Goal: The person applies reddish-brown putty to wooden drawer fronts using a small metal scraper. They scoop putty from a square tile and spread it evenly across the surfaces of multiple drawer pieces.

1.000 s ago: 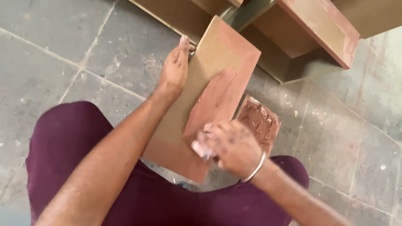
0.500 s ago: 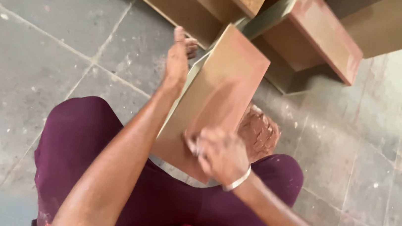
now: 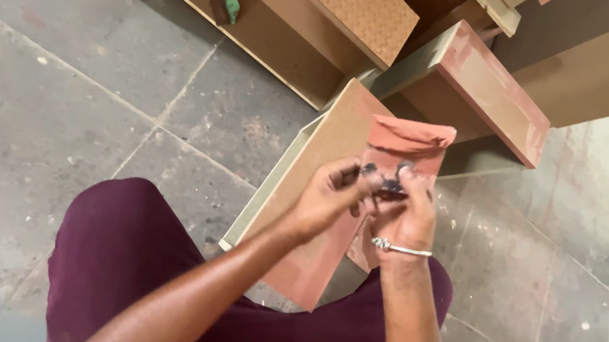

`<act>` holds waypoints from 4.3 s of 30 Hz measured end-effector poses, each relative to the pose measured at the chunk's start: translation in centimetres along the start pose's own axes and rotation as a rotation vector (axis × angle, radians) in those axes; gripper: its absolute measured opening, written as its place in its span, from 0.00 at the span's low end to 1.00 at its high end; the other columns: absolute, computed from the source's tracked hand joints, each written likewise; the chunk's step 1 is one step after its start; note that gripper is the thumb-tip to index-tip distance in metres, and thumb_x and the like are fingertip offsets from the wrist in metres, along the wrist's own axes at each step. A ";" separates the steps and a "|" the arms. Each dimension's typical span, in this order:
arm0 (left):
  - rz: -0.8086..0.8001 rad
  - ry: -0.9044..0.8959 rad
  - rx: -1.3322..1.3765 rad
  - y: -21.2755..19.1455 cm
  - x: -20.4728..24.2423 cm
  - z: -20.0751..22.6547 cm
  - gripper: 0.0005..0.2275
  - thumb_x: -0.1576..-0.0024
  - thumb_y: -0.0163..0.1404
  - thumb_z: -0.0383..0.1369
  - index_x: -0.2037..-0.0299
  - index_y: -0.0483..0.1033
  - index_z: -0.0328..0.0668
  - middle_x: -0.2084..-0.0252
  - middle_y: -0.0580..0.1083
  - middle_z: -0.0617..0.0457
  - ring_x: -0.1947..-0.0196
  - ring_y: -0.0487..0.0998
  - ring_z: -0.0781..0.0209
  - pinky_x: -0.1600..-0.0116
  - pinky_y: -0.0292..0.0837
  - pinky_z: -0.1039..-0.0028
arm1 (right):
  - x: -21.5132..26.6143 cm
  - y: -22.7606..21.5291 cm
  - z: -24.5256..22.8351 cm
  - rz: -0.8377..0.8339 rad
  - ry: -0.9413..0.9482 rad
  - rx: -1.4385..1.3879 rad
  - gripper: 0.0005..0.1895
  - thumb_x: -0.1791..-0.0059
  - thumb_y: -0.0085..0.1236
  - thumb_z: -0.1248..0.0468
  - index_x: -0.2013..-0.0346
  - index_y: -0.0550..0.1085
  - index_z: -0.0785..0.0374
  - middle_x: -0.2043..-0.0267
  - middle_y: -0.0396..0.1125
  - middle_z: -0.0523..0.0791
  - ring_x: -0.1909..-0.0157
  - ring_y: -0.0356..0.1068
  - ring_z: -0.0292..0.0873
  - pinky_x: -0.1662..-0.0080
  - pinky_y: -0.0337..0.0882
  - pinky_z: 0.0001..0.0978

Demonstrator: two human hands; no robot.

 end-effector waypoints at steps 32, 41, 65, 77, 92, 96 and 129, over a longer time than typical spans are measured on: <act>0.343 -0.189 -0.092 -9.2 1.1 7.4 0.11 0.46 0.45 0.27 0.57 0.79 0.35 0.79 0.72 0.56 0.87 0.68 0.69 0.83 0.59 0.77 | -0.3 9.3 -2.8 -0.725 -0.417 1.581 0.29 0.52 0.50 0.77 0.36 0.72 0.62 0.52 0.72 0.49 0.52 0.73 0.47 0.48 0.72 0.36; 0.522 -0.158 0.001 -10.4 1.5 4.2 0.09 0.45 0.46 0.30 0.60 0.78 0.35 0.77 0.75 0.53 0.88 0.69 0.66 0.84 0.58 0.77 | -2.1 3.5 -1.1 -0.884 0.191 1.171 0.18 0.49 0.47 0.74 0.46 0.77 0.67 0.55 0.74 0.46 0.56 0.74 0.40 0.51 0.74 0.31; 0.710 0.221 -0.202 -9.9 2.1 -2.2 0.09 0.47 0.47 0.26 0.59 0.77 0.32 0.68 0.76 0.56 0.69 0.73 0.71 0.61 0.72 0.76 | -23.4 0.3 5.5 -1.109 -0.108 1.949 0.29 0.53 0.50 0.66 0.35 0.67 0.55 0.49 0.73 0.49 0.48 0.72 0.51 0.48 0.70 0.44; 0.858 0.186 -0.071 -12.7 1.5 -4.8 0.09 0.44 0.47 0.26 0.58 0.78 0.32 0.65 0.78 0.55 0.67 0.76 0.70 0.62 0.73 0.76 | -23.1 -0.4 7.0 -0.608 0.780 1.902 0.34 0.53 0.47 0.69 0.33 0.67 0.39 0.76 0.66 0.43 0.78 0.63 0.37 0.75 0.69 0.34; 0.802 0.256 0.030 -12.8 1.3 -4.2 0.10 0.44 0.46 0.25 0.56 0.77 0.31 0.63 0.77 0.55 0.62 0.76 0.70 0.57 0.73 0.78 | -22.1 1.9 8.0 -0.703 0.723 2.119 0.44 0.54 0.46 0.71 0.26 0.53 0.34 0.60 0.70 0.41 0.70 0.71 0.44 0.68 0.73 0.39; 0.788 0.181 0.093 -12.2 1.5 -4.4 0.11 0.43 0.46 0.26 0.54 0.77 0.32 0.62 0.77 0.55 0.63 0.76 0.70 0.58 0.73 0.78 | -20.9 1.7 5.9 -0.930 0.493 2.750 0.42 0.45 0.42 0.64 0.20 0.43 0.32 0.55 0.74 0.54 0.62 0.73 0.51 0.56 0.71 0.42; 0.821 0.496 0.315 -15.4 7.1 12.8 0.06 0.38 0.47 0.32 0.59 0.76 0.42 0.68 0.68 0.62 0.69 0.66 0.73 0.62 0.65 0.77 | -7.6 8.1 7.9 -1.227 0.678 2.482 0.41 0.56 0.57 0.57 0.29 0.59 0.30 0.60 0.78 0.47 0.58 0.78 0.43 0.51 0.74 0.38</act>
Point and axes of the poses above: each hand's wrist, its own x-axis away from the middle knuckle, its own y-axis out of the palm, z = x × y, the point moved 5 cm from there along -x, towards the middle knuckle
